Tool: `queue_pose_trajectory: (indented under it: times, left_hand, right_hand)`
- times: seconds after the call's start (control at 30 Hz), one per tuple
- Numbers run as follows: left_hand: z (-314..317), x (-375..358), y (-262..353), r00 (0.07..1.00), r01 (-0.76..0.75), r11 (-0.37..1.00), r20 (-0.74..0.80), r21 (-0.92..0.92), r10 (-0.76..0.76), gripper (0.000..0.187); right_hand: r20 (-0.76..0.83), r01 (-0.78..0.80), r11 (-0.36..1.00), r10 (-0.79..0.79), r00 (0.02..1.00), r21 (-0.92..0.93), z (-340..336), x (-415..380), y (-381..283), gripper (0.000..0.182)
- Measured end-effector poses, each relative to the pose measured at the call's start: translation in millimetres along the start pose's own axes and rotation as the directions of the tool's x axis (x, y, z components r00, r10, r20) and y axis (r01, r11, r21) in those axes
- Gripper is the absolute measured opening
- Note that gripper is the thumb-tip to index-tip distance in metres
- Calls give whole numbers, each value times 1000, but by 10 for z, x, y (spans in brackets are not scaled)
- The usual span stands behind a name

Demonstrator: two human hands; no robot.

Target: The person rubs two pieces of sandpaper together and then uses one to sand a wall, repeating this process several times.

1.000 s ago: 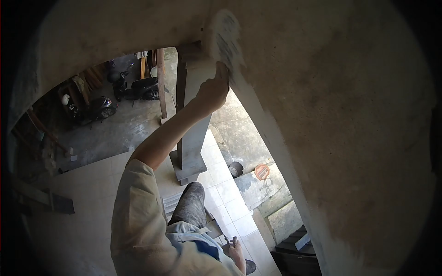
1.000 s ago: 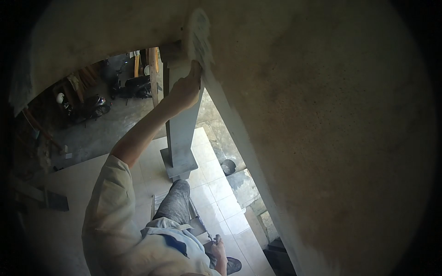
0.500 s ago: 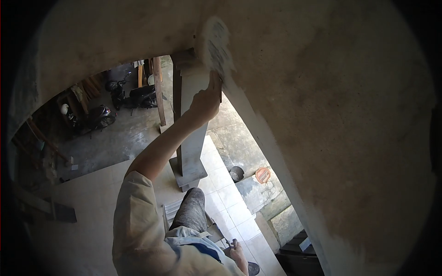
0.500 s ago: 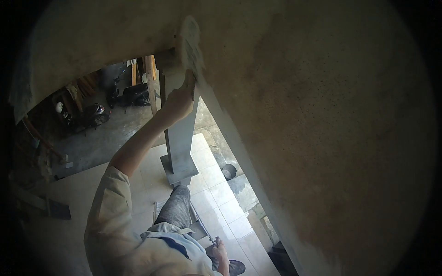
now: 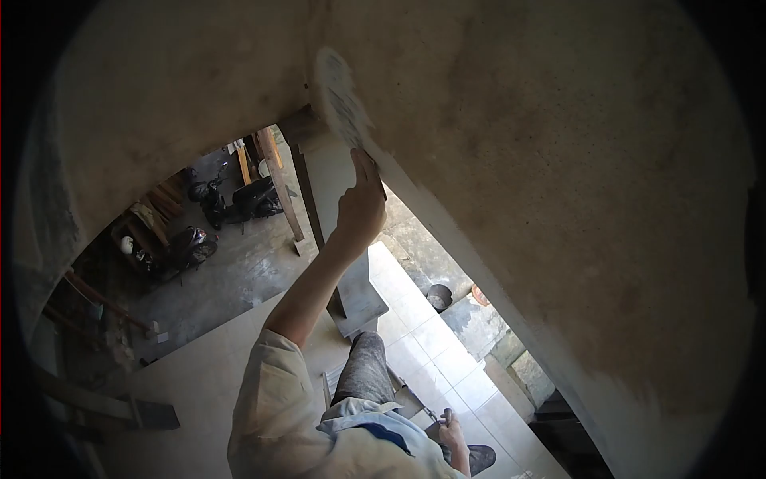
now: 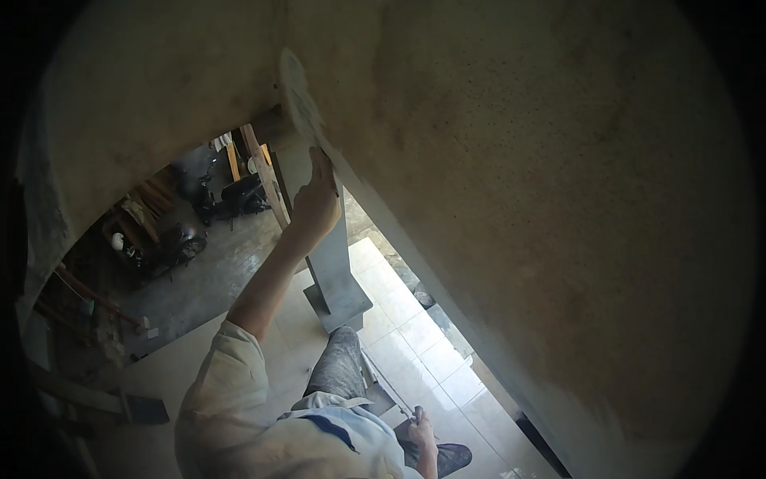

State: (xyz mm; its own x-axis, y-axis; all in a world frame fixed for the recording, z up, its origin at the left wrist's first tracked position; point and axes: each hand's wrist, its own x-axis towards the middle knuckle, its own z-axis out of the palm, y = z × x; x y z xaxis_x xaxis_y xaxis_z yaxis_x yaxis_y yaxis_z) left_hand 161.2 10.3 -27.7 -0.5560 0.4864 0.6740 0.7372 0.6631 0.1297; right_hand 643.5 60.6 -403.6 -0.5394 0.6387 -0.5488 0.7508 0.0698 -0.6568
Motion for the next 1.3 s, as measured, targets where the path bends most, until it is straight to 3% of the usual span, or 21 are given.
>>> queue_pose_trajectory:
  times: [0.07, 0.1, 0.17, 0.23, 0.27, 0.37, 0.43, 0.57, 0.6, 0.67, 0.7, 0.73, 0.77, 0.83, 0.93, 0.97, 1.07, 1.1, 1.17, 1.27, 1.3]
  left_hand:
    - [-205, -130, 267, 998, -33, 998, 53, 62, 30, 77]
    - [-360, -201, 381, 989, -21, 1000, 150, 5, 20, 77]
    - [-285, -179, 268, 989, -63, 998, 132, -5, 63, 76]
    - [-144, 19, 86, 997, 46, 993, 59, -112, -39, 71]
    - [-157, 148, 33, 986, 118, 990, 126, -72, -109, 68]
    - [-226, 20, 185, 990, 63, 996, 126, -55, -56, 69]
    - [-310, -297, 405, 989, -108, 994, 98, -33, 111, 79]
    - [-261, -551, 434, 987, -124, 981, 79, -150, 137, 75]
    - [-150, -637, 455, 986, -127, 964, 73, -232, 148, 73]
    - [122, -898, 499, 982, -121, 883, 78, -454, 174, 67]
    - [149, -1056, 585, 957, 23, 833, 254, -553, 142, 61]
    - [178, -1211, 671, 900, 190, 777, 422, -600, 106, 55]
    - [147, -1375, 801, 700, 461, 733, 713, -500, 46, 48]
    - [449, -1887, 944, 663, 549, 646, 747, -530, 49, 38]
    - [577, -2392, 1206, 550, 661, 495, 813, -563, 191, 33]
    - [586, -2506, 1286, 484, 711, 467, 848, -525, 217, 32]
    - [558, -2668, 1535, 243, 845, 422, 938, -329, 247, 26]
    - [618, -2773, 1572, 193, 914, 297, 940, -276, 280, 24]
    - [794, -2972, 1631, 120, 990, 33, 929, -140, 350, 22]
    - [561, -2831, 1844, 30, 997, -81, 876, 10, 481, 35]
    - [514, -2802, 1877, -9, 992, -103, 865, 69, 501, 40]
  right_hand:
    - [-45, -6, 998, 10, 999, 67, 15, -59, -74, 35]
    - [-49, 6, 998, -3, 999, 66, 30, -54, -21, 35]
    - [-65, 73, 997, -72, 995, 8, 57, -15, 5, 35]
    - [-44, 96, 995, -97, 994, -30, 29, -43, -36, 36]
    - [-22, 90, 995, -90, 996, -36, -21, -45, -95, 36]
    - [-27, 60, 998, -60, 998, 10, -55, -50, -144, 38]
    - [-50, 17, 1000, -16, 999, 8, -14, -113, -116, 38]
    - [-37, 29, 996, -33, 999, -88, -10, -103, -195, 34]
    - [11, -15, 993, 17, 1000, -117, -17, -53, -142, 37]
    - [-93, 29, 1000, -28, 995, 3, 19, -75, -59, 41]
    - [-150, 48, 997, -38, 988, 64, 42, -124, -53, 44]
    - [-188, 41, 995, -23, 982, 88, 60, -147, -53, 49]
    - [-227, 28, 993, -1, 974, 114, 54, -180, -95, 55]
    - [-207, -60, 976, 105, 973, 210, 12, -246, -191, 59]
    - [-368, 20, 964, 82, 926, 266, 54, -209, -174, 51]
    - [-413, 75, 945, 66, 909, 317, 98, -147, -95, 48]
    - [-365, 82, 864, 122, 923, 497, -352, -378, -735, 40]
    - [-366, 88, 814, 158, 917, 574, -430, -407, -869, 40]
    - [-485, 183, 848, 96, 870, 497, -506, -396, -1037, 39]
    - [-552, 236, 888, 24, 833, 396, -648, -487, -1367, 35]
    - [-611, 310, 901, -66, 789, 303, -629, -520, -1442, 34]
